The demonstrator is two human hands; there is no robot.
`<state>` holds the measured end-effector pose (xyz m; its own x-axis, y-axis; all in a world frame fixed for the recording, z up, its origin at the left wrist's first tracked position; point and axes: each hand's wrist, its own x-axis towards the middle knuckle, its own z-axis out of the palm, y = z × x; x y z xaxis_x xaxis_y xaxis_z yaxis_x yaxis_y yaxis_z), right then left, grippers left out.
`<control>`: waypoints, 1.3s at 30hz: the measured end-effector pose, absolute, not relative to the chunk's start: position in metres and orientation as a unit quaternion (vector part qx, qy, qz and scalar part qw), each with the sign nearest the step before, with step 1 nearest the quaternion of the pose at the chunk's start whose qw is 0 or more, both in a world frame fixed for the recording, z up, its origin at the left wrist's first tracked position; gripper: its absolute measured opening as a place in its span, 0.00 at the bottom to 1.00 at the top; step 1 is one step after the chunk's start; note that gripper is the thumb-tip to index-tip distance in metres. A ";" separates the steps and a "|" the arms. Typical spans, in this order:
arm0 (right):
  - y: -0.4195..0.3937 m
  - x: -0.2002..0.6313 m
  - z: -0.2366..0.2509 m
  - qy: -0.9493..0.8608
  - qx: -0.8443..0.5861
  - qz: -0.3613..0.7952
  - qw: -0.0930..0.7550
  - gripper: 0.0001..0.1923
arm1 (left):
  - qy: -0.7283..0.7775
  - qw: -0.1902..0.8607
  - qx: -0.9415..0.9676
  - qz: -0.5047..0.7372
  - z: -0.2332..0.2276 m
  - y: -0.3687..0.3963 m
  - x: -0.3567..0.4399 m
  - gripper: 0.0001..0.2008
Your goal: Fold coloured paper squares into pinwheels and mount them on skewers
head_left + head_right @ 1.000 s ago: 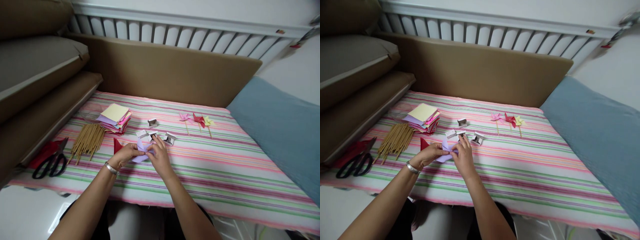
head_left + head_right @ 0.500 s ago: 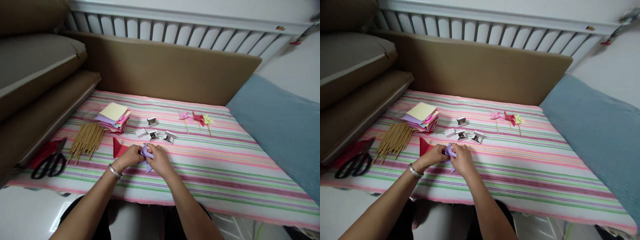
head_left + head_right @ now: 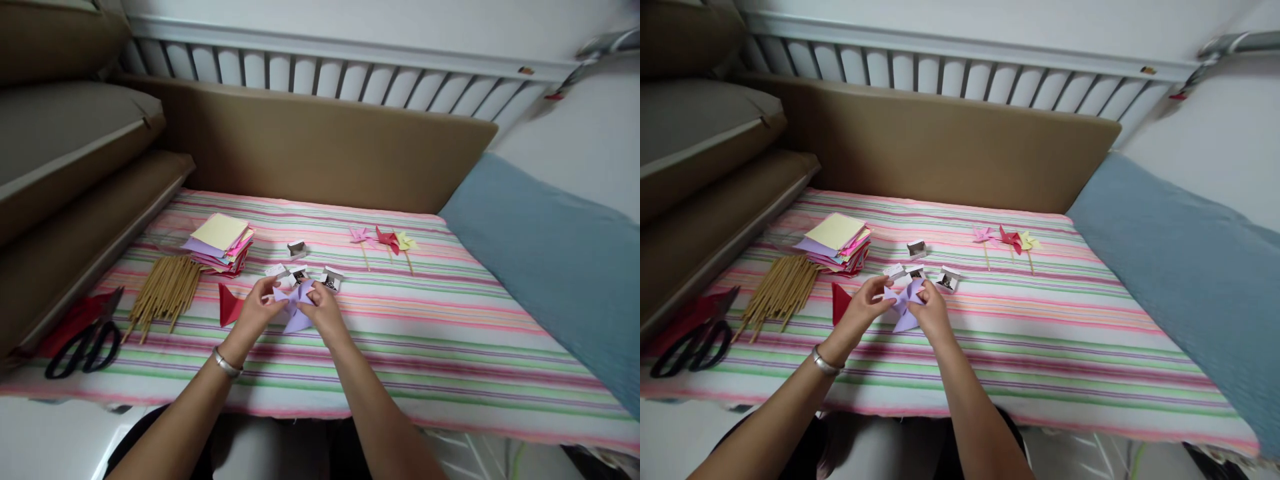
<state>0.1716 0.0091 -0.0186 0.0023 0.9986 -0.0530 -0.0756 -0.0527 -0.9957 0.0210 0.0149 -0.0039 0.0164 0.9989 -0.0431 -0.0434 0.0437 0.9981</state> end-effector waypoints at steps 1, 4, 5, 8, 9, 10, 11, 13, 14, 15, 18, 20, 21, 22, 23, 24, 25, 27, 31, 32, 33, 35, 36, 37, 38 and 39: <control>0.010 0.171 -0.018 -0.433 -0.486 0.545 0.529 0.22 | 0.488 0.571 0.438 0.494 -0.005 0.014 0.023 0.24; 0.009 0.165 -0.015 -0.370 -0.464 0.562 0.576 0.23 | 0.443 0.681 0.356 0.462 -0.013 0.011 0.030 0.17; 0.008 0.163 -0.014 -0.360 -0.461 0.562 0.585 0.23 | 0.429 0.695 0.349 0.459 -0.015 0.010 0.032 0.15; 0.004 0.156 -0.011 -0.338 -0.455 0.568 0.597 0.24 | 0.404 0.700 0.351 0.473 -0.023 0.010 0.035 0.14; 0.003 0.155 -0.010 -0.332 -0.450 0.574 0.598 0.24 | 0.404 0.696 0.352 0.478 -0.024 0.011 0.035 0.13; 0.002 0.154 -0.009 -0.328 -0.445 0.580 0.598 0.24 | 0.407 0.693 0.350 0.482 -0.026 0.011 0.035 0.13; 0.002 0.153 -0.009 -0.325 -0.440 0.586 0.597 0.24 | 0.411 0.691 0.347 0.484 -0.026 0.012 0.035 0.13; 0.002 0.153 -0.010 -0.324 -0.436 0.595 0.593 0.23 | 0.415 0.690 0.340 0.485 -0.026 0.012 0.034 0.12; 0.002 0.153 -0.010 -0.323 -0.437 0.597 0.590 0.22 | 0.416 0.692 0.336 0.485 -0.025 0.012 0.034 0.12; 0.002 0.153 -0.011 -0.321 -0.439 0.600 0.587 0.21 | 0.417 0.694 0.332 0.484 -0.023 0.012 0.033 0.11; 0.001 0.151 -0.014 -0.312 -0.441 0.607 0.583 0.23 | 0.430 0.695 0.323 0.477 -0.020 0.011 0.031 0.11; 0.000 0.149 -0.016 -0.310 -0.438 0.611 0.582 0.24 | 0.443 0.689 0.323 0.474 -0.019 0.009 0.031 0.12; -0.001 0.148 -0.017 -0.312 -0.437 0.612 0.581 0.24 | 0.450 0.681 0.326 0.477 -0.019 0.008 0.030 0.12; -0.003 0.147 -0.018 -0.315 -0.434 0.612 0.580 0.23 | 0.457 0.671 0.329 0.482 -0.020 0.006 0.030 0.12; -0.005 0.145 -0.018 -0.321 -0.432 0.613 0.578 0.22 | 0.465 0.661 0.329 0.489 -0.020 0.004 0.030 0.11; -0.007 0.144 -0.018 -0.331 -0.432 0.613 0.574 0.21 | 0.473 0.654 0.325 0.493 -0.019 0.002 0.029 0.11; -0.010 0.144 -0.018 -0.344 -0.433 0.610 0.567 0.20 | 0.480 0.651 0.318 0.495 -0.017 -0.002 0.027 0.12; -0.019 0.145 -0.015 -0.384 -0.450 0.589 0.550 0.20 | 0.494 0.651 0.302 0.491 -0.009 -0.010 0.022 0.12; -0.054 0.154 0.000 -0.552 -0.477 0.454 0.513 0.24 | 0.511 0.642 0.290 0.493 0.019 -0.034 0.005 0.12; -0.066 0.157 0.005 -0.605 -0.471 0.398 0.504 0.23 | 0.514 0.640 0.289 0.493 0.027 -0.042 0.000 0.11; -0.078 0.158 0.010 -0.654 -0.462 0.340 0.494 0.21 | 0.516 0.641 0.288 0.490 0.034 -0.049 -0.004 0.11; -0.104 0.160 0.019 -0.729 -0.441 0.238 0.465 0.20 | 0.523 0.641 0.286 0.484 0.045 -0.065 -0.012 0.10; -0.116 0.160 0.023 -0.756 -0.432 0.204 0.447 0.21 | 0.526 0.640 0.286 0.482 0.050 -0.074 -0.015 0.10; -0.128 0.158 0.026 -0.776 -0.425 0.182 0.429 0.21 | 0.529 0.637 0.286 0.481 0.054 -0.082 -0.017 0.10; -0.138 0.156 0.029 -0.791 -0.421 0.166 0.412 0.23 | 0.532 0.635 0.287 0.481 0.058 -0.090 -0.020 0.10; -0.147 0.153 0.032 -0.802 -0.418 0.155 0.397 0.24 | 0.534 0.633 0.288 0.481 0.061 -0.098 -0.022 0.10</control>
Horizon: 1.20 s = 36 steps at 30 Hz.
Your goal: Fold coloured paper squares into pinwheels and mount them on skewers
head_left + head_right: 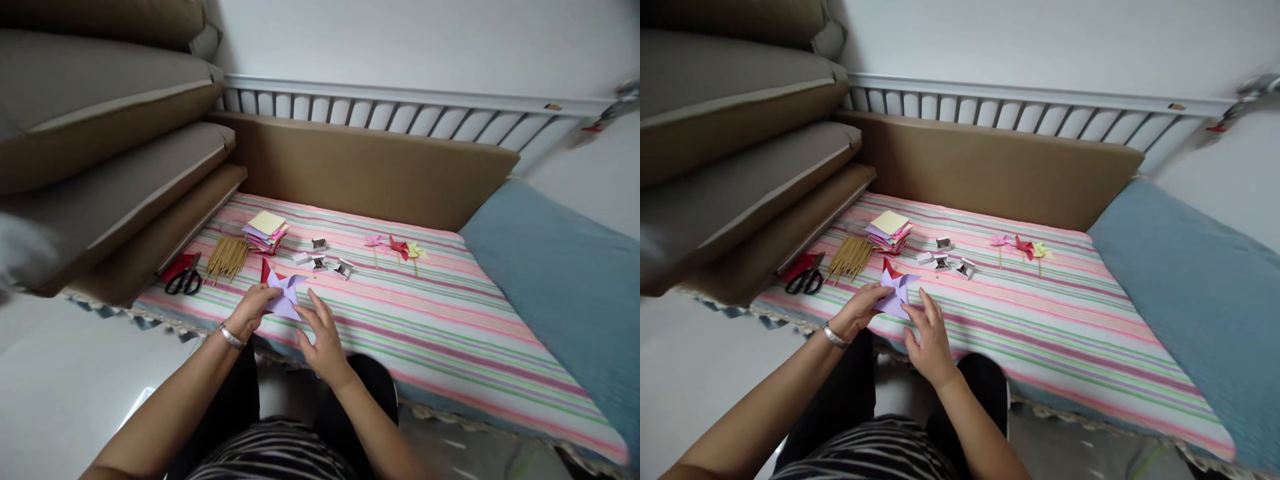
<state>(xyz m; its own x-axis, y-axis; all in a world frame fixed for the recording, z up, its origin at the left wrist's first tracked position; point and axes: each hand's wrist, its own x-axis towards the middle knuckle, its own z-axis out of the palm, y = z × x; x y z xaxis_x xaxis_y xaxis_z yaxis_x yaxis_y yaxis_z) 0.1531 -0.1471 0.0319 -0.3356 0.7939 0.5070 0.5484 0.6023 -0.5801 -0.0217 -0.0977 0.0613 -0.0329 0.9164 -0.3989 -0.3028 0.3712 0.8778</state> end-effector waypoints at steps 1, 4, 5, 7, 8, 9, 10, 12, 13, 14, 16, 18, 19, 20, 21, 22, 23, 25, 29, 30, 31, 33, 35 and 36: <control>-0.155 0.150 0.034 -0.811 -0.418 0.145 0.383 0.25 | 0.535 0.631 0.289 0.481 0.064 -0.105 -0.023 0.10; -0.170 0.139 0.041 -0.819 -0.427 0.113 0.367 0.25 | 0.536 0.628 0.294 0.482 0.073 -0.124 -0.026 0.09; -0.173 0.137 0.042 -0.817 -0.430 0.097 0.372 0.23 | 0.535 0.626 0.298 0.483 0.076 -0.129 -0.027 0.09; -0.177 0.133 0.046 -0.809 -0.434 0.067 0.391 0.17 | 0.533 0.621 0.306 0.486 0.080 -0.137 -0.027 0.09; -0.178 0.133 0.047 -0.805 -0.433 0.055 0.402 0.14 | 0.533 0.616 0.311 0.489 0.081 -0.140 -0.026 0.09; -0.180 0.133 0.049 -0.802 -0.431 0.046 0.411 0.11 | 0.533 0.611 0.316 0.493 0.082 -0.143 -0.026 0.09; -0.181 0.134 0.050 -0.800 -0.429 0.040 0.417 0.09 | 0.535 0.603 0.322 0.497 0.082 -0.145 -0.025 0.10; -0.184 0.138 0.053 -0.796 -0.426 0.035 0.428 0.07 | 0.540 0.582 0.335 0.507 0.082 -0.148 -0.022 0.10; -0.185 0.140 0.054 -0.793 -0.427 0.037 0.433 0.07 | 0.541 0.571 0.344 0.512 0.081 -0.149 -0.020 0.09; -0.185 0.142 0.056 -0.790 -0.428 0.041 0.437 0.07 | 0.541 0.563 0.354 0.515 0.079 -0.150 -0.017 0.09; -0.186 0.147 0.059 -0.783 -0.432 0.056 0.443 0.08 | 0.536 0.555 0.377 0.512 0.076 -0.151 -0.011 0.08; -0.184 0.152 0.063 -0.780 -0.438 0.074 0.441 0.07 | 0.532 0.555 0.398 0.500 0.071 -0.152 -0.005 0.09; -0.183 0.154 0.066 -0.778 -0.443 0.083 0.438 0.06 | 0.529 0.557 0.409 0.493 0.069 -0.152 -0.002 0.09; -0.181 0.156 0.068 -0.775 -0.450 0.091 0.434 0.05 | 0.527 0.558 0.417 0.486 0.068 -0.153 0.001 0.10; -0.180 0.158 0.071 -0.771 -0.458 0.098 0.431 0.04 | 0.525 0.559 0.425 0.480 0.067 -0.153 0.004 0.10; -0.179 0.159 0.073 -0.766 -0.467 0.105 0.429 0.03 | 0.523 0.561 0.432 0.474 0.066 -0.153 0.007 0.10; -0.178 0.160 0.075 -0.760 -0.476 0.109 0.428 0.01 | 0.520 0.565 0.437 0.470 0.067 -0.154 0.009 0.09; -0.177 0.161 0.078 -0.750 -0.490 0.116 0.429 0.02 | 0.510 0.576 0.436 0.467 0.069 -0.155 0.012 0.09; -0.178 0.161 0.079 -0.739 -0.495 0.129 0.439 0.03 | 0.485 0.597 0.419 0.482 0.074 -0.158 0.014 0.09; -0.178 0.161 0.079 -0.739 -0.492 0.134 0.439 0.03 | 0.483 0.600 0.415 0.484 0.074 -0.159 0.014 0.09; -0.179 0.161 0.079 -0.740 -0.490 0.139 0.439 0.03 | 0.482 0.603 0.413 0.484 0.074 -0.160 0.015 0.09; -0.179 0.161 0.079 -0.742 -0.487 0.144 0.437 0.04 | 0.485 0.604 0.407 0.485 0.073 -0.161 0.016 0.10; -0.179 0.162 0.078 -0.742 -0.487 0.139 0.439 0.04 | 0.487 0.605 0.400 0.487 0.073 -0.161 0.018 0.10; -0.179 0.162 0.078 -0.741 -0.488 0.134 0.441 0.04 | 0.485 0.609 0.396 0.488 0.073 -0.162 0.019 0.09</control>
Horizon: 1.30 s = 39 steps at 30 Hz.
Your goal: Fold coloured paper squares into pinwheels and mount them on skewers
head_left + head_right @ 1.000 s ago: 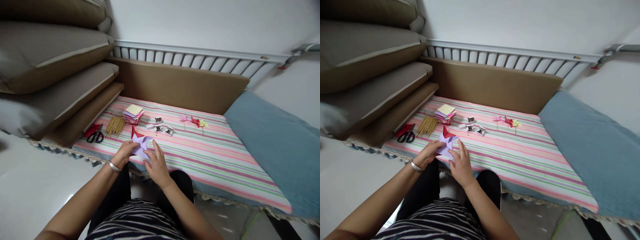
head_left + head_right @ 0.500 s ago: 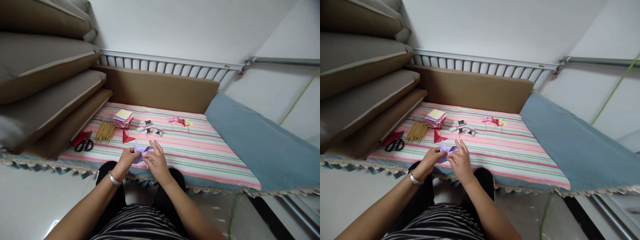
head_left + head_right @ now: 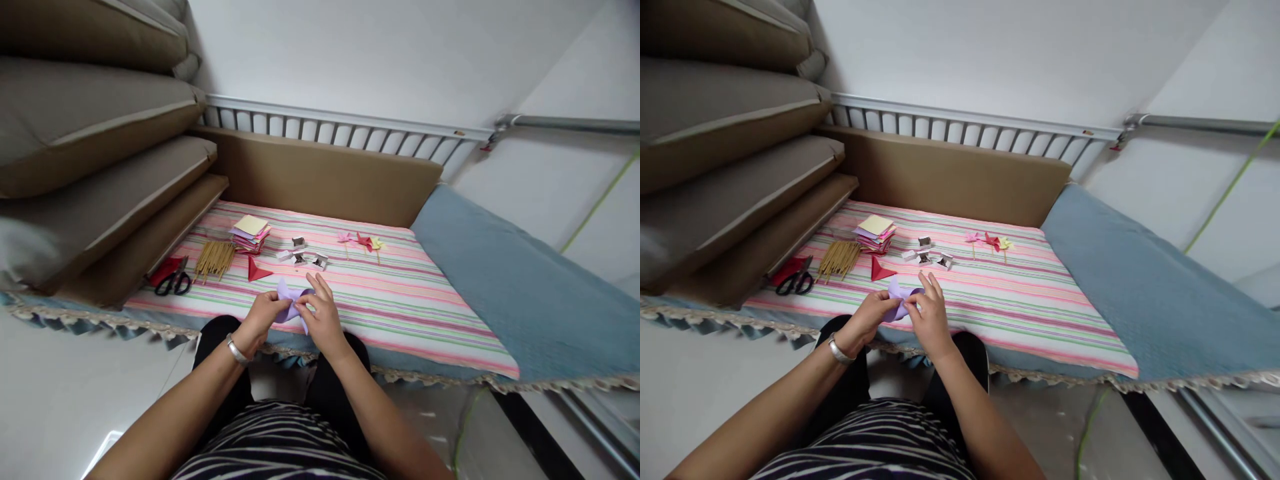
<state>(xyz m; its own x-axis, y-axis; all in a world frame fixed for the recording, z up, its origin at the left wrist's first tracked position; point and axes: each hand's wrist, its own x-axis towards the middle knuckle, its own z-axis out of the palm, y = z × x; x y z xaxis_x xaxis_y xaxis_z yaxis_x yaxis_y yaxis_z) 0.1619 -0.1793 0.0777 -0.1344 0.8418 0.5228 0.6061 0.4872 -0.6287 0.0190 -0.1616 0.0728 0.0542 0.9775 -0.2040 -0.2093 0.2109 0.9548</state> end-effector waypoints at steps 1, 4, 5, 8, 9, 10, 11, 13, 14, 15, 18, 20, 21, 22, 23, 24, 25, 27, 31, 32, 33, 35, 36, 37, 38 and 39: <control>-0.179 0.162 0.077 -0.739 -0.491 0.129 0.443 0.04 | 0.480 0.615 0.391 0.489 0.073 -0.162 0.020 0.09; -0.179 0.164 0.077 -0.730 -0.500 0.119 0.450 0.04 | 0.458 0.640 0.375 0.490 0.076 -0.163 0.023 0.08; -0.178 0.164 0.077 -0.727 -0.504 0.118 0.452 0.04 | 0.451 0.648 0.370 0.490 0.077 -0.163 0.024 0.08; -0.178 0.165 0.077 -0.719 -0.513 0.117 0.455 0.04 | 0.434 0.667 0.359 0.488 0.080 -0.163 0.025 0.09; -0.178 0.165 0.077 -0.718 -0.514 0.118 0.454 0.03 | 0.428 0.673 0.356 0.487 0.081 -0.163 0.024 0.09; -0.177 0.165 0.078 -0.717 -0.516 0.119 0.453 0.03 | 0.422 0.678 0.354 0.487 0.082 -0.164 0.024 0.09; -0.177 0.165 0.078 -0.718 -0.516 0.120 0.452 0.03 | 0.417 0.683 0.351 0.486 0.083 -0.164 0.024 0.09; -0.176 0.165 0.078 -0.719 -0.516 0.122 0.448 0.03 | 0.406 0.694 0.345 0.485 0.083 -0.164 0.023 0.08; -0.176 0.164 0.079 -0.720 -0.517 0.124 0.447 0.03 | 0.402 0.697 0.343 0.485 0.083 -0.164 0.022 0.08; -0.176 0.164 0.079 -0.719 -0.518 0.125 0.445 0.03 | 0.399 0.699 0.341 0.485 0.083 -0.164 0.022 0.08; -0.175 0.163 0.078 -0.719 -0.521 0.131 0.440 0.03 | 0.390 0.704 0.338 0.488 0.081 -0.164 0.021 0.07; -0.175 0.163 0.078 -0.720 -0.522 0.133 0.438 0.03 | 0.385 0.708 0.334 0.490 0.080 -0.164 0.020 0.07; -0.174 0.163 0.079 -0.720 -0.522 0.133 0.438 0.02 | 0.383 0.709 0.332 0.490 0.080 -0.164 0.020 0.07; -0.174 0.163 0.079 -0.719 -0.523 0.133 0.438 0.02 | 0.381 0.710 0.331 0.491 0.080 -0.164 0.019 0.07; -0.173 0.162 0.079 -0.718 -0.524 0.133 0.439 0.02 | 0.378 0.712 0.332 0.490 0.080 -0.164 0.019 0.08; -0.173 0.162 0.079 -0.716 -0.526 0.133 0.440 0.02 | 0.374 0.713 0.334 0.490 0.080 -0.164 0.018 0.09; -0.173 0.162 0.079 -0.715 -0.527 0.133 0.440 0.02 | 0.371 0.713 0.339 0.489 0.080 -0.164 0.017 0.09; -0.173 0.161 0.078 -0.713 -0.530 0.131 0.440 0.03 | 0.371 0.709 0.351 0.486 0.079 -0.165 0.016 0.10; -0.173 0.157 0.073 -0.711 -0.537 0.125 0.436 0.02 | 0.392 0.696 0.358 0.484 0.074 -0.166 0.013 0.10; -0.173 0.156 0.071 -0.709 -0.539 0.125 0.437 0.01 | 0.392 0.697 0.357 0.483 0.072 -0.166 0.013 0.10; -0.173 0.155 0.069 -0.705 -0.541 0.127 0.441 0.02 | 0.389 0.701 0.357 0.480 0.070 -0.166 0.012 0.10; -0.172 0.154 0.064 -0.689 -0.541 0.139 0.461 0.08 | 0.382 0.708 0.354 0.478 0.066 -0.165 0.009 0.11; -0.170 0.154 0.061 -0.676 -0.543 0.150 0.476 0.12 | 0.381 0.710 0.349 0.480 0.064 -0.163 0.006 0.11; -0.167 0.155 0.057 -0.660 -0.546 0.167 0.488 0.17 | 0.383 0.709 0.341 0.484 0.062 -0.161 0.003 0.10; -0.163 0.157 0.053 -0.642 -0.550 0.193 0.497 0.20 | 0.387 0.708 0.330 0.491 0.060 -0.157 -0.001 0.10; -0.158 0.160 0.049 -0.625 -0.556 0.225 0.500 0.22 | 0.392 0.705 0.317 0.499 0.058 -0.153 -0.006 0.09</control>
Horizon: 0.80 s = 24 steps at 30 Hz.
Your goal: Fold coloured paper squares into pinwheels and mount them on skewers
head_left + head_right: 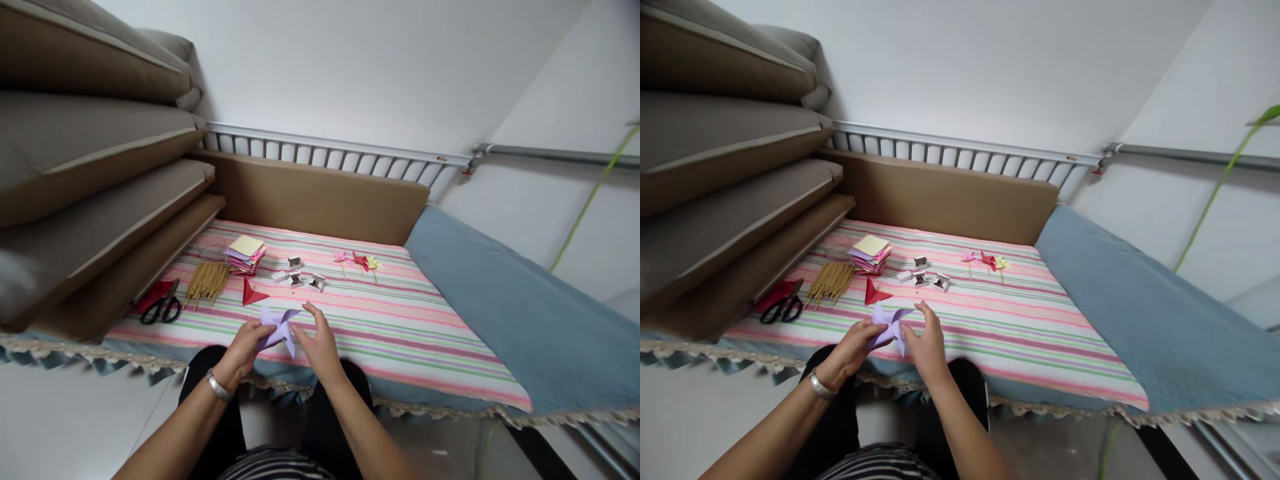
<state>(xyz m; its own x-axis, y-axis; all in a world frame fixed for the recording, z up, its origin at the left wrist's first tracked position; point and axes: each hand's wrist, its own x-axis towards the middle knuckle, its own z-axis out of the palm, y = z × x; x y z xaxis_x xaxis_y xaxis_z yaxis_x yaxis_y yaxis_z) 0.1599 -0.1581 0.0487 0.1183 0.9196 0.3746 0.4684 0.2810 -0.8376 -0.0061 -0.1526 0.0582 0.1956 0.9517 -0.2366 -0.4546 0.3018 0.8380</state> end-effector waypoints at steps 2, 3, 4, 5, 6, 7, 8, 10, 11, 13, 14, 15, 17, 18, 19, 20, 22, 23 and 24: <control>-0.143 0.168 0.036 -0.603 -0.566 0.291 0.482 0.21 | 0.405 0.695 0.288 0.520 0.054 -0.140 -0.018 0.08; -0.133 0.172 0.029 -0.600 -0.570 0.313 0.466 0.18 | 0.411 0.687 0.273 0.534 0.051 -0.132 -0.025 0.08; -0.121 0.177 0.021 -0.601 -0.576 0.325 0.450 0.15 | 0.415 0.677 0.261 0.549 0.048 -0.123 -0.032 0.07; -0.108 0.181 0.012 -0.602 -0.584 0.325 0.436 0.12 | 0.418 0.668 0.250 0.563 0.045 -0.113 -0.037 0.06; -0.094 0.184 0.003 -0.603 -0.594 0.318 0.426 0.11 | 0.419 0.661 0.242 0.574 0.042 -0.101 -0.042 0.06; -0.079 0.187 -0.005 -0.602 -0.606 0.308 0.418 0.10 | 0.419 0.656 0.236 0.582 0.039 -0.089 -0.045 0.06; -0.064 0.188 -0.013 -0.601 -0.617 0.297 0.412 0.09 | 0.417 0.655 0.231 0.587 0.036 -0.077 -0.046 0.06; -0.035 0.188 -0.026 -0.600 -0.639 0.275 0.396 0.10 | 0.409 0.658 0.228 0.590 0.031 -0.051 -0.043 0.05; -0.021 0.186 -0.032 -0.601 -0.648 0.266 0.386 0.10 | 0.405 0.660 0.230 0.590 0.029 -0.038 -0.039 0.05; 0.001 0.180 -0.039 -0.603 -0.664 0.249 0.365 0.10 | 0.399 0.668 0.230 0.585 0.025 -0.013 -0.028 0.05; 0.010 0.177 -0.042 -0.603 -0.673 0.242 0.353 0.10 | 0.398 0.672 0.226 0.582 0.023 -0.001 -0.022 0.05; 0.018 0.173 -0.045 -0.602 -0.683 0.235 0.340 0.09 | 0.396 0.676 0.219 0.582 0.020 0.009 -0.016 0.05; 0.028 0.167 -0.048 -0.601 -0.700 0.223 0.315 0.07 | 0.384 0.685 0.209 0.583 0.014 0.026 -0.006 0.05; 0.031 0.165 -0.050 -0.601 -0.706 0.218 0.304 0.06 | 0.376 0.690 0.208 0.582 0.011 0.033 -0.002 0.05; 0.034 0.164 -0.050 -0.602 -0.711 0.214 0.295 0.05 | 0.371 0.695 0.209 0.579 0.008 0.039 0.001 0.05; 0.035 0.163 -0.050 -0.604 -0.712 0.212 0.289 0.04 | 0.368 0.700 0.210 0.574 0.005 0.043 0.003 0.05; 0.037 0.164 -0.049 -0.610 -0.707 0.216 0.285 0.04 | 0.374 0.704 0.211 0.566 0.000 0.048 0.004 0.06; 0.037 0.165 -0.048 -0.613 -0.702 0.222 0.287 0.04 | 0.380 0.702 0.211 0.564 -0.002 0.049 0.003 0.06; 0.037 0.165 -0.047 -0.616 -0.695 0.231 0.292 0.05 | 0.388 0.699 0.212 0.562 -0.003 0.049 0.001 0.06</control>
